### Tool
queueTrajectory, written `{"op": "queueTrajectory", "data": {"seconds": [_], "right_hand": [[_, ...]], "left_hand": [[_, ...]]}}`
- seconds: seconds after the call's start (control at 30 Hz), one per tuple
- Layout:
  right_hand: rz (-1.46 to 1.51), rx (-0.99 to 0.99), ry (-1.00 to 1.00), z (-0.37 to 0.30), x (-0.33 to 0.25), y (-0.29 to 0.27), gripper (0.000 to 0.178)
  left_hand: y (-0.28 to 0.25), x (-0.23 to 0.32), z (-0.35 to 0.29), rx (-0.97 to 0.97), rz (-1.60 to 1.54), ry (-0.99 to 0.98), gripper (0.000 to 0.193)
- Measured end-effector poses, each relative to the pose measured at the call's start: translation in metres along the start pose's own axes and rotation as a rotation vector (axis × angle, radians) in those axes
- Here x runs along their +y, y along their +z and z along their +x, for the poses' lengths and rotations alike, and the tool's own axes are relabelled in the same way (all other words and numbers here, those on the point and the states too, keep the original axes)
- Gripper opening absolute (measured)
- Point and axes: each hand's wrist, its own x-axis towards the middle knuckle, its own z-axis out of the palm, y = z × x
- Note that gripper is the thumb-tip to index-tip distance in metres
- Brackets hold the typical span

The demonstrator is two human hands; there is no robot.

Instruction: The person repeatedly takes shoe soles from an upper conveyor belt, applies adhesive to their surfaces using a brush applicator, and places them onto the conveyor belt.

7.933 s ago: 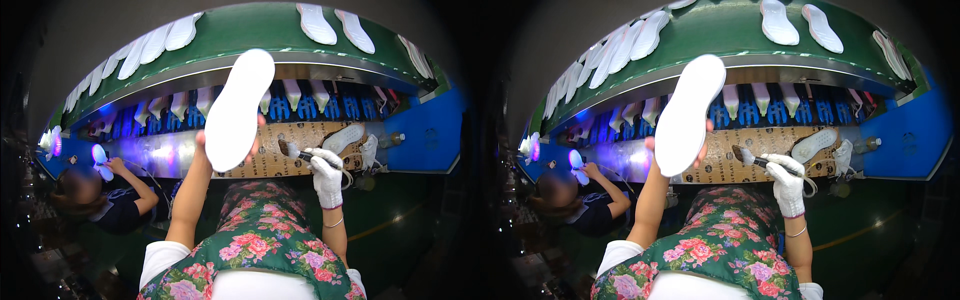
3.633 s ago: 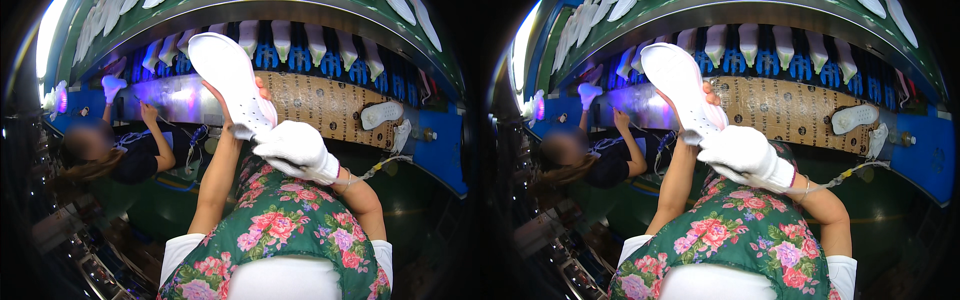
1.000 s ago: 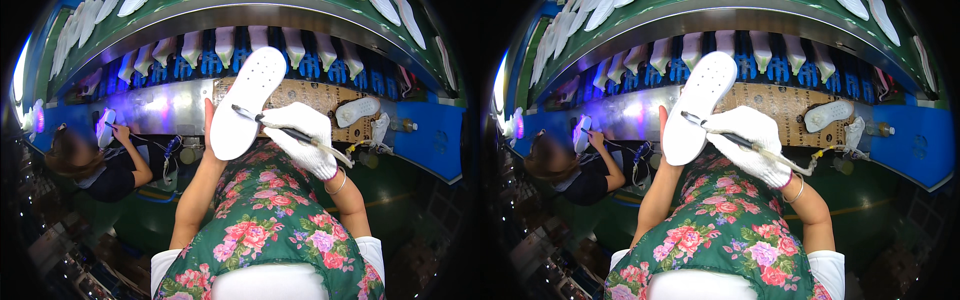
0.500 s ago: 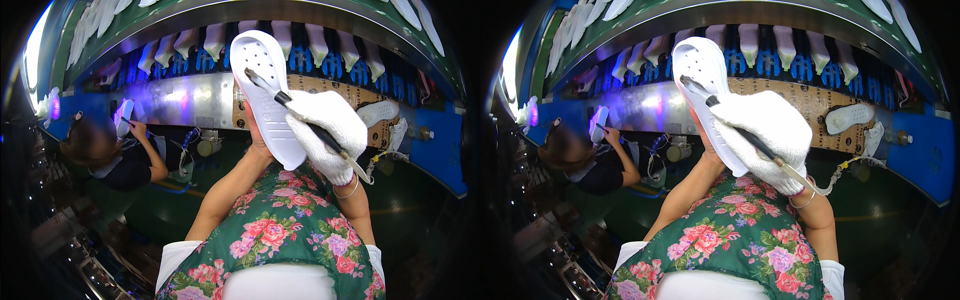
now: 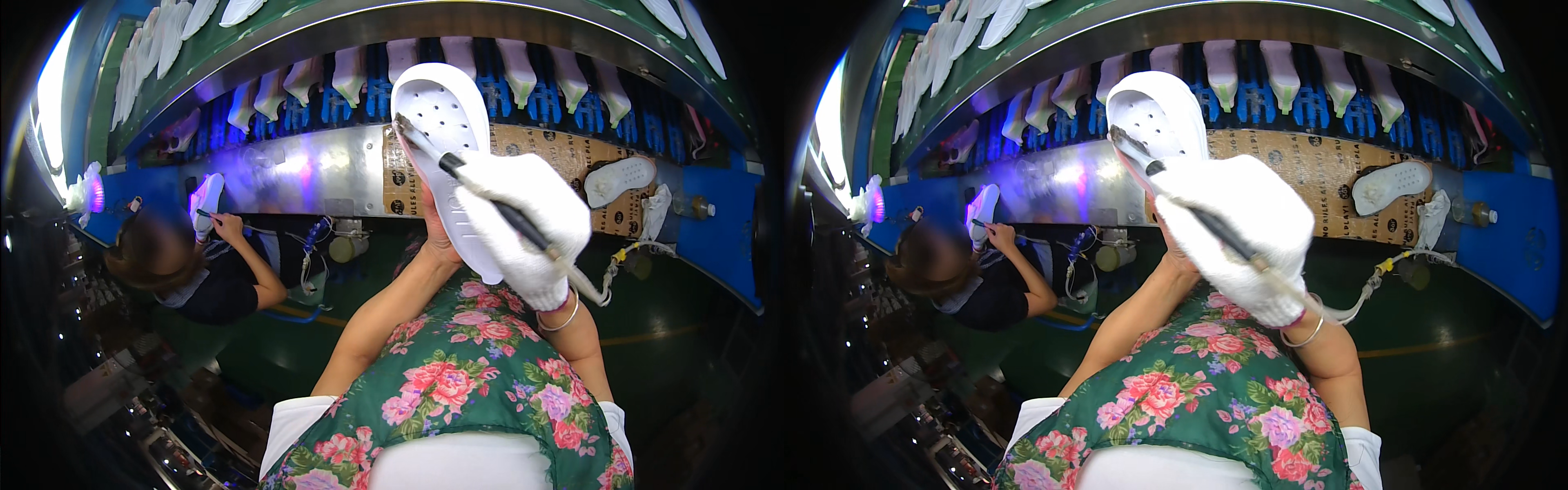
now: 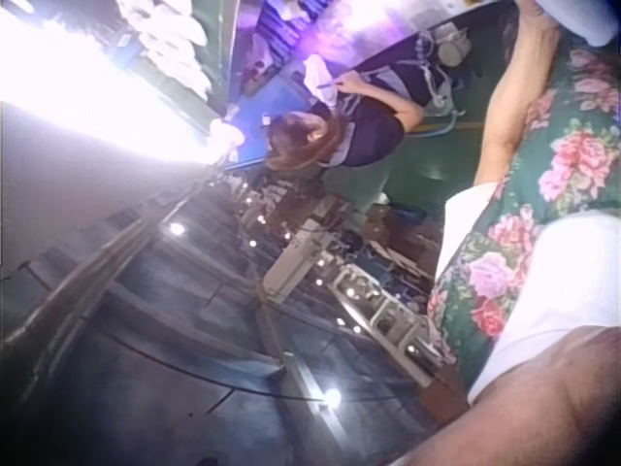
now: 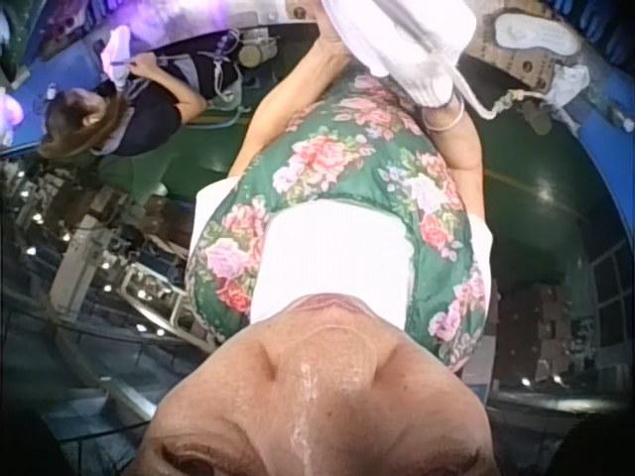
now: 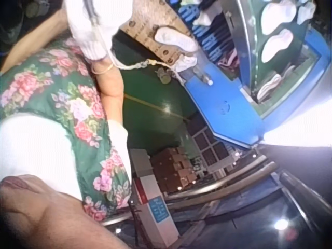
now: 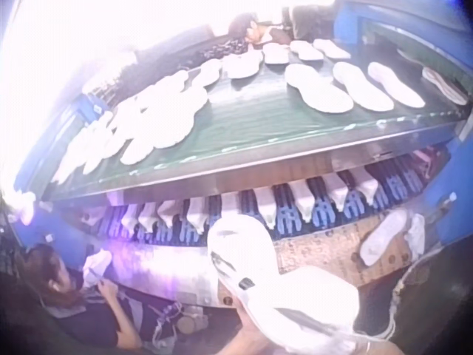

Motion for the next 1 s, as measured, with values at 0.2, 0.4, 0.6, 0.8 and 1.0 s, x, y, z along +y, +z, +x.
{"op": "queueTrajectory", "data": {"seconds": [0.2,0.4,0.6,0.8,1.0], "right_hand": [[-0.075,-0.037,-0.069,-0.003,0.001,-0.002,0.029],[-0.105,-0.077,-0.029,-0.009,0.001,-0.003,0.028],[-0.054,-0.043,0.010,-0.011,0.002,-0.002,0.028],[-0.041,-0.027,-0.036,-0.012,0.002,0.002,0.026],[-0.071,0.067,-0.047,-0.010,0.004,0.004,0.024]], "left_hand": [[-0.002,0.001,0.000,-0.027,0.008,-0.022,0.110],[-0.010,-0.002,0.001,0.008,0.120,-0.016,0.106],[-0.011,-0.001,0.003,0.018,0.108,-0.040,0.112],[-0.015,0.002,0.014,-0.354,-0.349,-0.107,0.114],[0.002,0.003,0.011,-0.068,0.038,-0.005,0.115]]}}
